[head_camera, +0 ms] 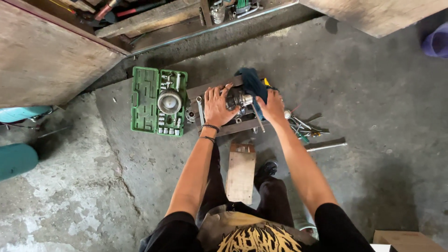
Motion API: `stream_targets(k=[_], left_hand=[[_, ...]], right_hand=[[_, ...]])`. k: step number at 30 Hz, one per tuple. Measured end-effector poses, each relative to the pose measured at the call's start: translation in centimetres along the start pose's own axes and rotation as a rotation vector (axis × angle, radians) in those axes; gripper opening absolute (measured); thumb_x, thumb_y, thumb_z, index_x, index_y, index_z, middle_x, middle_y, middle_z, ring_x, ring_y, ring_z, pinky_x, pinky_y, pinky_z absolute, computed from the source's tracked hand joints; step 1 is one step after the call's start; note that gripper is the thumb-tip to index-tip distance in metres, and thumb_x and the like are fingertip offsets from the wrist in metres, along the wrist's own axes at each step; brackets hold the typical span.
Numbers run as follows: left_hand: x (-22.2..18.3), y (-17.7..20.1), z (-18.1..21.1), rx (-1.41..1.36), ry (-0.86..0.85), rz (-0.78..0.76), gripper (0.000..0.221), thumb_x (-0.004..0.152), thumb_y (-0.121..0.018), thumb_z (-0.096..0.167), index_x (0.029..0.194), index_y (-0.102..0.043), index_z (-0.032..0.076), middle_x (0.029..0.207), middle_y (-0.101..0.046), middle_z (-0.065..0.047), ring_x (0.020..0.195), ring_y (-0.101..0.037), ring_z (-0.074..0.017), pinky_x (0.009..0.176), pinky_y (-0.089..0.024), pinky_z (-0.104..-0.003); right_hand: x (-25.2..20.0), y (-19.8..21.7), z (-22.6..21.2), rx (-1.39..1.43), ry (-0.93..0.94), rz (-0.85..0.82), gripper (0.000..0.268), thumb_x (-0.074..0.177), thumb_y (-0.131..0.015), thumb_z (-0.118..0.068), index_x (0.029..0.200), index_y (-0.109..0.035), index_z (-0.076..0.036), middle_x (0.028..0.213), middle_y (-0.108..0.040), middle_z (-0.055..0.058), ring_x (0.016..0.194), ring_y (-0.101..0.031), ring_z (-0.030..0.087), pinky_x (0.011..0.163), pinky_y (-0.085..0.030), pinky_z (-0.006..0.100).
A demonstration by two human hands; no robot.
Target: Cleaning, adjusting, and assembling a mechanical component using spray cleaner, a cloth, a wrench, and a power tool.
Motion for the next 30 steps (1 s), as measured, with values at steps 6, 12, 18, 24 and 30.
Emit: stream_targets(k=[6,12,18,24,30], left_hand=[[-0.2,0.1,0.1,0.017,-0.001,-0.002,0.092,0.065,-0.075,0.056,0.149,-0.048,0.033,0.129,-0.059,-0.006,0.131,-0.054,-0.0278,0.123,-0.025,-0.048],[-0.2,0.6,0.6,0.031,-0.006,0.056,0.081,0.072,-0.073,0.055,0.146,-0.052,0.032,0.126,-0.061,-0.006,0.128,-0.055,-0.0272,0.122,-0.028,-0.047],[-0.3,1.2,1.3,0.038,0.018,0.073,0.08,0.069,-0.073,0.059,0.142,-0.054,0.031,0.124,-0.062,-0.005,0.125,-0.057,-0.0276,0.121,-0.03,-0.047],[-0.1,1.1,0.6,0.003,-0.021,0.045,0.086,0.065,-0.075,0.061,0.142,-0.055,0.029,0.125,-0.061,-0.007,0.126,-0.056,-0.0284,0.122,-0.028,-0.048],[-0.3,0.9,-1.3,-0.121,-0.088,-0.03,0.09,0.068,-0.08,0.053,0.149,-0.051,0.028,0.131,-0.06,-0.008,0.129,-0.055,-0.0298,0.123,-0.028,-0.048]], right_hand=[[-0.7,0.7,0.0,0.048,-0.037,0.015,0.079,0.096,-0.057,-0.067,0.143,-0.051,-0.004,0.134,-0.055,0.027,0.126,-0.054,0.051,0.1,-0.044,0.066],[-3.0,5.2,-1.7,0.171,0.038,0.11,0.065,0.099,-0.061,-0.053,0.14,-0.053,-0.003,0.13,-0.06,0.027,0.127,-0.055,0.048,0.107,-0.036,0.068],[-8.3,5.9,-7.4,0.104,-0.102,-0.179,0.054,0.097,-0.057,-0.054,0.125,-0.063,-0.009,0.102,-0.075,0.023,0.105,-0.071,0.044,0.091,-0.055,0.056],[-6.7,0.5,-4.2,0.073,-0.064,-0.221,0.035,0.105,-0.042,-0.028,0.112,-0.061,0.001,0.082,-0.07,0.029,0.081,-0.072,0.051,0.061,-0.057,0.057],[-6.4,0.1,-3.8,0.862,-0.373,-0.38,0.027,0.102,-0.05,-0.025,0.116,-0.058,-0.004,0.059,-0.052,0.005,0.04,-0.049,0.016,0.029,-0.043,0.028]])
Point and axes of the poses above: each hand's wrist, its own x-axis towards the middle knuckle, its own y-axis out of the back of the hand, z = x × y, the point moved 4 cm from there along x, towards the middle knuckle
